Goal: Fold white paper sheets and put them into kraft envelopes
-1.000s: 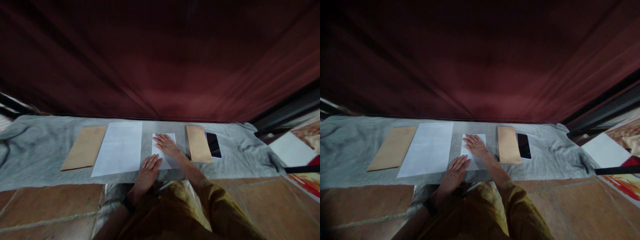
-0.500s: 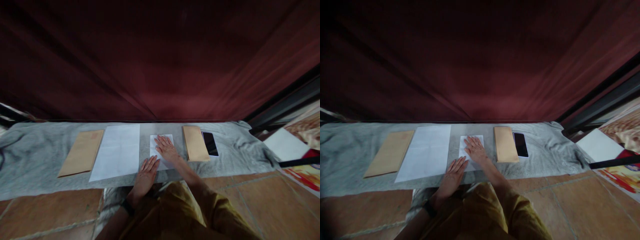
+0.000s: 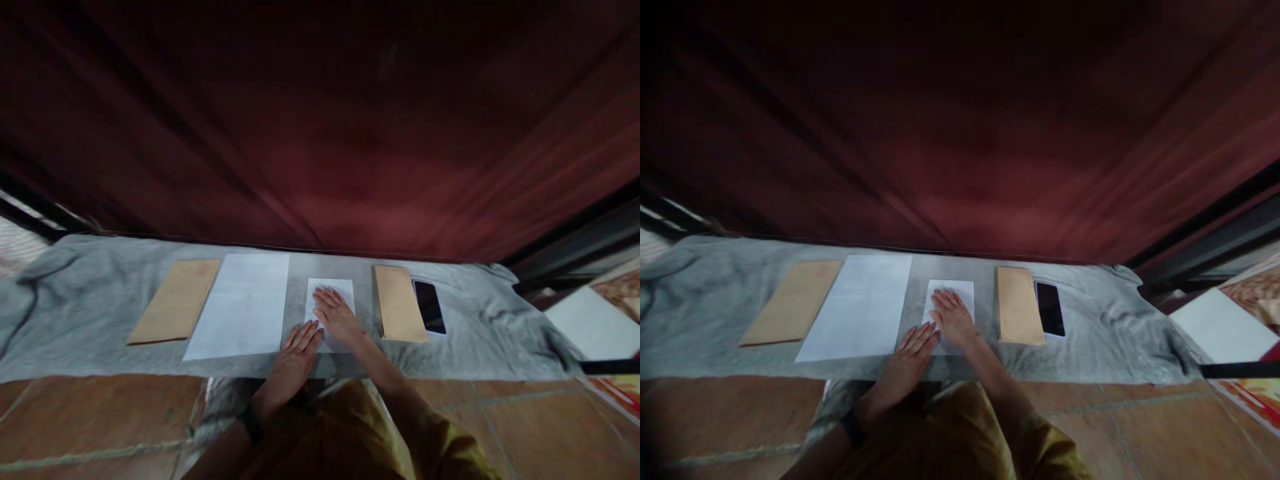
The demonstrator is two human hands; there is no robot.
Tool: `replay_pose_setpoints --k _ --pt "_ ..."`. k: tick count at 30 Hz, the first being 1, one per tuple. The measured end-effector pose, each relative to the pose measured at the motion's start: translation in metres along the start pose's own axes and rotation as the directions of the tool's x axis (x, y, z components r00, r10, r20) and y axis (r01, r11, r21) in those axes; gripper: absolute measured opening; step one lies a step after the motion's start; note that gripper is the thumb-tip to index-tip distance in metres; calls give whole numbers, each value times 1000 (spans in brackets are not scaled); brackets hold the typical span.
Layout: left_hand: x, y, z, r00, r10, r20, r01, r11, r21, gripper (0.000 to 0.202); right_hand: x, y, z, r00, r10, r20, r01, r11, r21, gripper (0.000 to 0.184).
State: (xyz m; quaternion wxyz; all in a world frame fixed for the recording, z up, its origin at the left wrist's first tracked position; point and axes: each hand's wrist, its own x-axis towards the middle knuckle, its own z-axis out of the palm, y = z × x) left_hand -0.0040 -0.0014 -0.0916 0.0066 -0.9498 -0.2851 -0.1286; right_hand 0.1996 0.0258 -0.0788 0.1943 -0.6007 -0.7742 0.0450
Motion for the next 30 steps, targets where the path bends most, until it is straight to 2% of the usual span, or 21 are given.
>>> replay_pose_setpoints --k 2,7,13,15,18,25,28,30 --pt "-1 1 0 1000 -6 -10 6 1000 -2 50 13 -3 8 999 -34 34 34 999 -3 46" --pt "-2 1 4 999 -20 -30 19 1000 -9 48 29 3 23 998 -25 50 27 999 -44 51" --pt "-4 0 9 999 -27 -43 25 998 -54 49 44 10 20 998 26 59 -23 999 -43 51" --pt "-4 0 8 999 -31 -39 27 996 -86 50 41 8 15 998 45 52 -44 999 -13 50" --pt "-2 -5 4 999 -48 -9 46 988 -150 50 16 4 4 999 37 26 -39 996 75 46" --pt "8 -23 1 997 -48 56 62 952 -301 54 -99 -4 -22 999 45 16 -47 988 145 47" --pt "6 -22 2 999 -35 40 46 950 -309 50 -121 -5 -25 999 22 40 -28 989 144 58" --pt "2 -20 0 999 -34 34 43 953 -301 50 -123 -5 -25 999 26 35 -31 988 150 56"
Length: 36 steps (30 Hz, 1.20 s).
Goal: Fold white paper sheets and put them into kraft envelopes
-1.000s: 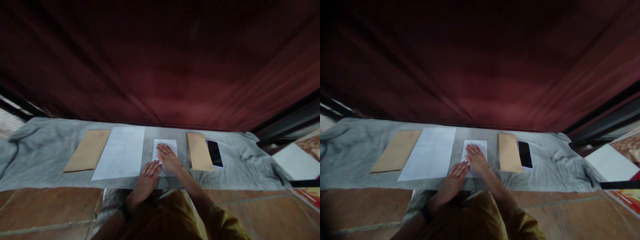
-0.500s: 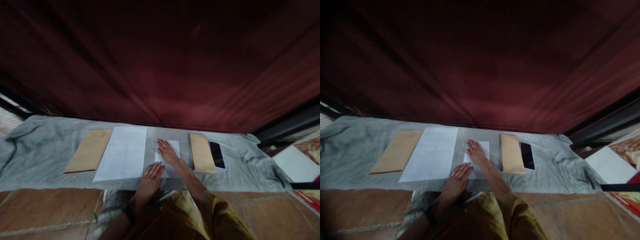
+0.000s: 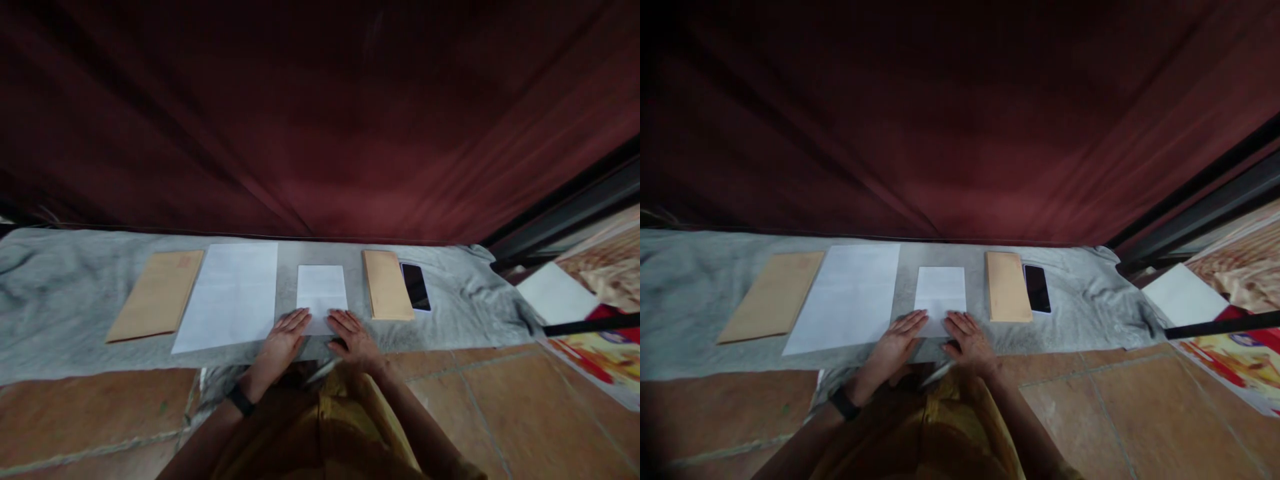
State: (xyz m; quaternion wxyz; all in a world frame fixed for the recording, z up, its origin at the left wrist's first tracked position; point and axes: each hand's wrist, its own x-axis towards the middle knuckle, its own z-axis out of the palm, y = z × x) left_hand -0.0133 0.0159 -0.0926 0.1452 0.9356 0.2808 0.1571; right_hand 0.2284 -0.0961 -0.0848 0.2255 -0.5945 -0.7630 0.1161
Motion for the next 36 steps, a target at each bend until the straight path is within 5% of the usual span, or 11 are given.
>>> replay_pose_setpoints --k 4,8,13,17,23,36 --pt "-5 8 -13 998 15 62 -13 1000 -26 51 5 0 3 999 22 -49 -21 1000 6 46" --pt "15 13 -27 996 41 81 -32 994 -102 50 5 -3 4 998 23 -53 -24 1000 -18 50" --pt "45 11 -14 994 -93 54 93 996 1 59 3 -6 4 998 38 -54 -40 999 -36 50" --pt "26 9 -3 997 -29 74 24 997 71 61 3 -6 5 998 33 -59 -35 999 -36 50" --pt "-12 8 -10 998 17 55 -20 998 61 57 2 -2 9 994 45 -95 -43 999 29 50" --pt "10 3 -27 986 -167 -23 157 959 -235 27 -4 13 12 928 272 -256 -186 931 313 30"
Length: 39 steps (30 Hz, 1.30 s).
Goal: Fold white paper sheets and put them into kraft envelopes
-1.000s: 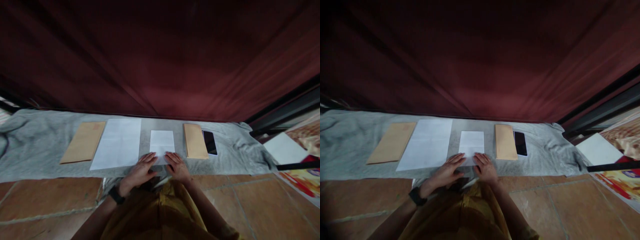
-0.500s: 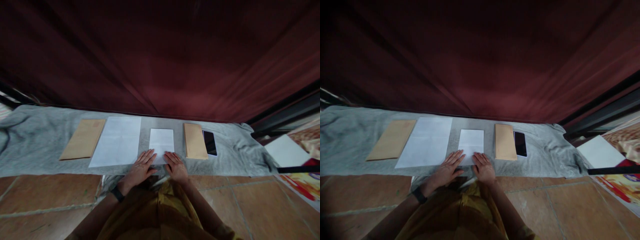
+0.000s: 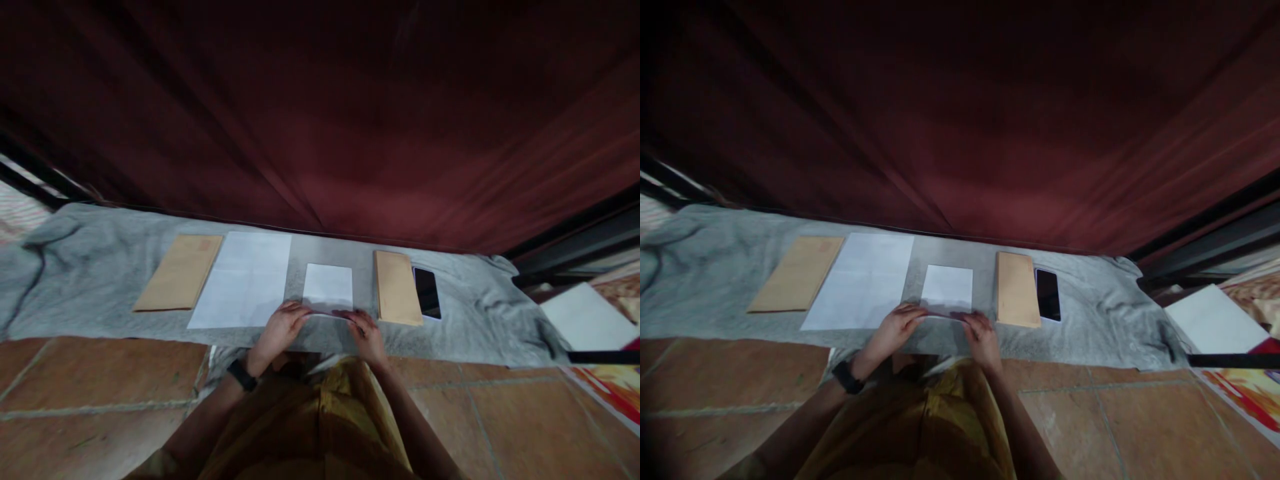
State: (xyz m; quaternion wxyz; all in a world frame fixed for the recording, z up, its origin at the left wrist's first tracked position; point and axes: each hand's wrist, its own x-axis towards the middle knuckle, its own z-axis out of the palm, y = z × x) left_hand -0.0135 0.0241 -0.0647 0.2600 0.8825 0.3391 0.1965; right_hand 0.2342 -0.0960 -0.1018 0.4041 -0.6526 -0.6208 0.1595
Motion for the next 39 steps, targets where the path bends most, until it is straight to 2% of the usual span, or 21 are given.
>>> replay_pose_setpoints --k 4,8,14,19,22,24,27,31,35,39 --pt "-11 2 4 992 -103 -79 94 990 -109 29 -2 -2 -4 999 38 -20 -36 997 66 27" --pt "-12 1 5 956 -247 -157 216 957 -192 32 6 -3 -8 1000 -8 15 8 1000 -5 26" --pt "0 0 -2 950 -294 -104 255 925 -280 35 16 -3 -7 1000 12 15 -11 999 -42 28" --pt "14 3 -1 923 -374 -96 338 902 -268 37 16 -3 -2 987 148 -67 -142 986 82 36" --pt "25 5 2 893 -438 -106 411 888 -208 35 20 -7 0 968 247 -42 -239 962 133 42" --pt "31 6 4 870 -480 -113 463 874 -145 35 25 -10 0 955 296 -14 -294 952 88 44" --pt "41 9 6 840 -530 -114 531 847 -26 35 34 -16 0 929 369 -32 -370 927 -65 44" --pt "54 13 5 785 -608 -116 619 778 111 35 48 -20 1 893 447 -55 -443 851 -282 37" --pt "65 14 5 739 -665 -105 671 716 193 38 59 -21 0 880 471 -54 -449 790 -417 32" --pt "73 16 4 721 -687 -93 685 686 245 41 67 -24 0 870 491 -51 -444 732 -517 30"
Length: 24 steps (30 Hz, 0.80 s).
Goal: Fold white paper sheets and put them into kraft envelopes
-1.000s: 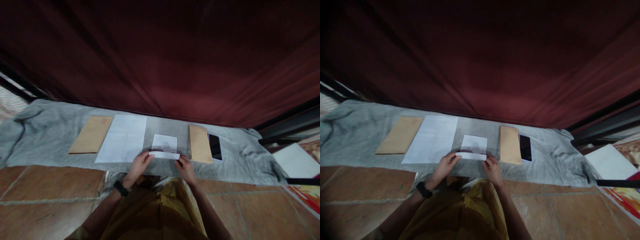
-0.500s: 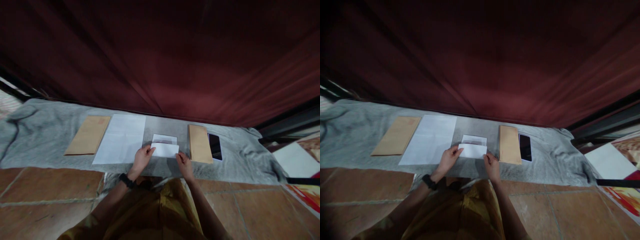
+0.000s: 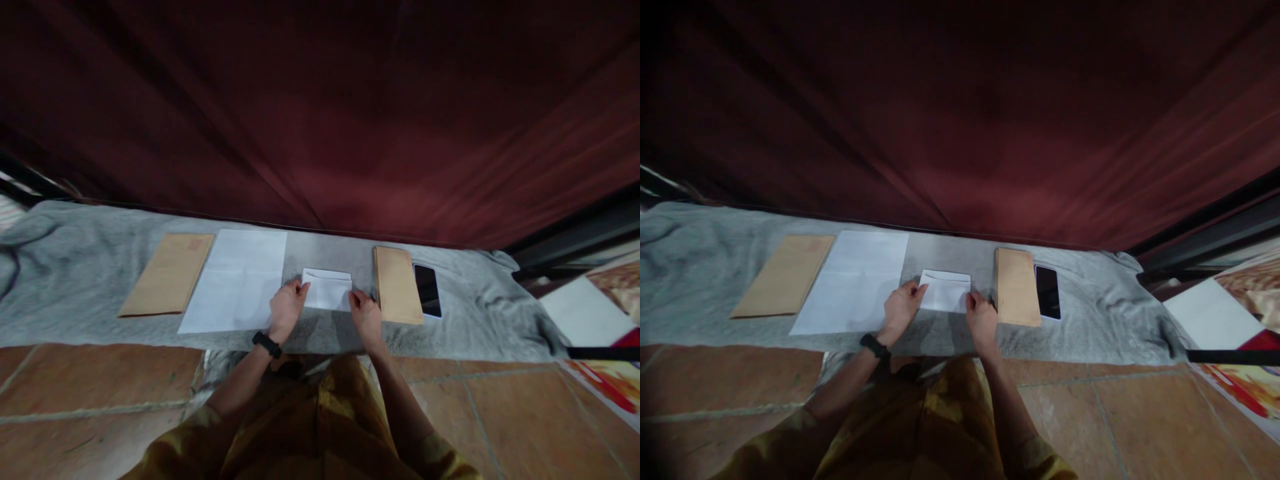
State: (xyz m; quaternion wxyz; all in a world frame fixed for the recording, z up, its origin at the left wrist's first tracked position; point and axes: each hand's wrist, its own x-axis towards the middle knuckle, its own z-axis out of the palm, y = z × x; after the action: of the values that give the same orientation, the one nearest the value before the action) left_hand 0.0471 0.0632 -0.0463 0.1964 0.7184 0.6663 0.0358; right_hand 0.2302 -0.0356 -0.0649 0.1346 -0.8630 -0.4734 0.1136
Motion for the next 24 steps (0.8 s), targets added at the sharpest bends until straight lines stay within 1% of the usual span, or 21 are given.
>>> replay_pose_setpoints --k 6,7,9,12,14,18,24 --pt "1 9 -5 999 -42 14 41 998 41 44 -3 -14 1 998 65 -14 -66 991 -115 31" --pt "2 8 -6 999 -46 19 45 998 31 43 -3 -16 1 997 72 -17 -74 989 -129 31" --pt "3 4 -6 999 -40 36 42 998 -39 41 -3 -19 0 997 80 -18 -82 986 -146 30" --pt "4 -7 -6 997 15 82 0 984 -180 36 -3 -21 -1 997 82 -12 -82 986 -144 29" --pt "4 -14 -5 993 50 110 -24 973 -228 33 -2 -21 -2 996 85 -6 -85 986 -141 29" --pt "4 -21 -3 991 53 122 -21 968 -249 29 -1 -22 -2 995 102 -3 -102 986 -133 28" --pt "9 -15 -3 993 6 118 20 977 -211 28 1 -21 -6 991 130 6 -129 989 -78 29"
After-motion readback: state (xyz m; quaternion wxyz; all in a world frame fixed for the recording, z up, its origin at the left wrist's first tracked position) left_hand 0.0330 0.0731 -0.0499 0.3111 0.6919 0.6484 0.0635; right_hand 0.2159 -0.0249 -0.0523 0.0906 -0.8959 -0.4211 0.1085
